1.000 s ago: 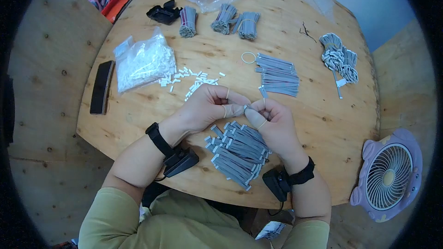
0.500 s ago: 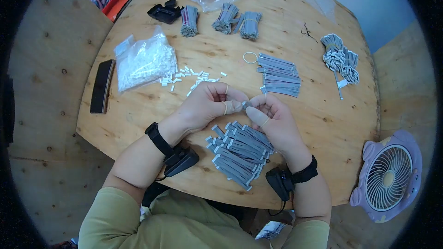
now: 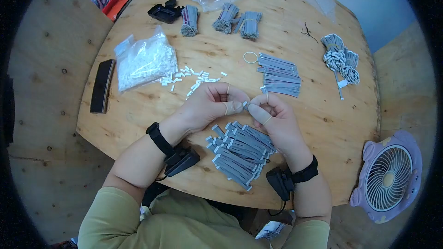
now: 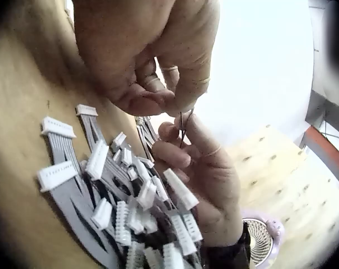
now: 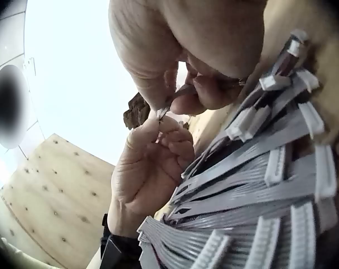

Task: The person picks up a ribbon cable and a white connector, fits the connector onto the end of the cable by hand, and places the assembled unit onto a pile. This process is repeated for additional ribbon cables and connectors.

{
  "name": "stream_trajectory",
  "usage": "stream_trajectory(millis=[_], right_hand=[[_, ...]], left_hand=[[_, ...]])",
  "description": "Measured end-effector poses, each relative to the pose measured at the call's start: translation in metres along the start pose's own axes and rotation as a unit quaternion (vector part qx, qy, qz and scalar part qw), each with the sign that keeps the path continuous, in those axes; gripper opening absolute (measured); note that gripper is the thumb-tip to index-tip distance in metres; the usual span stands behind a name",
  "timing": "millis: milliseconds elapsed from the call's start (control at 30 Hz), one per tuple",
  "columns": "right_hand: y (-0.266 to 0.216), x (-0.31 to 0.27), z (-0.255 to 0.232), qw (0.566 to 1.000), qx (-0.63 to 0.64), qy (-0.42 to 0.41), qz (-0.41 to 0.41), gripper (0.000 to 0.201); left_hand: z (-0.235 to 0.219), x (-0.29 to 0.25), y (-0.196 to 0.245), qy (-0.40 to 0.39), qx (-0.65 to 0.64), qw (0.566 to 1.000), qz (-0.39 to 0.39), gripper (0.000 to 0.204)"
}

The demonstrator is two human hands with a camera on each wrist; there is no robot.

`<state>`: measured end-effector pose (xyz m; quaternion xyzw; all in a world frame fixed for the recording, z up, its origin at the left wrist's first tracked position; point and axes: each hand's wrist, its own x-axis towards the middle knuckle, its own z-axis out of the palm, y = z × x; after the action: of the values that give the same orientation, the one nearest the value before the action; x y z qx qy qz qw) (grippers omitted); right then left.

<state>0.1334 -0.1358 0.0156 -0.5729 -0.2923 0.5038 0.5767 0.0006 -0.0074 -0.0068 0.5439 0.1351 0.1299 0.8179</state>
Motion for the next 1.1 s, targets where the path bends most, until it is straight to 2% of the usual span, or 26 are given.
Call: stream_trajectory(millis=[200, 500, 800, 1100], right_hand=[[-0.0003, 0.0, -0.0006, 1.0, -0.009, 0.002, -0.013, 0.003], [-0.0018, -0.0003, -0.0032, 0.997, -0.011, -0.042, -0.06, 0.003], [-0.0039, -0.0006, -0.0047, 0.994, -0.025, -0.079, -0.071, 0.003], [-0.0039, -0.0015, -0.0047, 0.994, 0.006, -0.082, -0.077, 0.003]], left_hand=[[0.0008, 0.0001, -0.0012, -0.015, 0.006, 1.0, 0.011, 0.017], [-0.0004, -0.0003, 0.0013, -0.031, -0.223, 0.971, -0.075, 0.018], [0.0029, -0.0016, 0.004, -0.09, -0.236, 0.966, -0.057, 0.019], [0.0021, -0.0003, -0.0003, -0.092, -0.253, 0.961, -0.067, 0.018]])
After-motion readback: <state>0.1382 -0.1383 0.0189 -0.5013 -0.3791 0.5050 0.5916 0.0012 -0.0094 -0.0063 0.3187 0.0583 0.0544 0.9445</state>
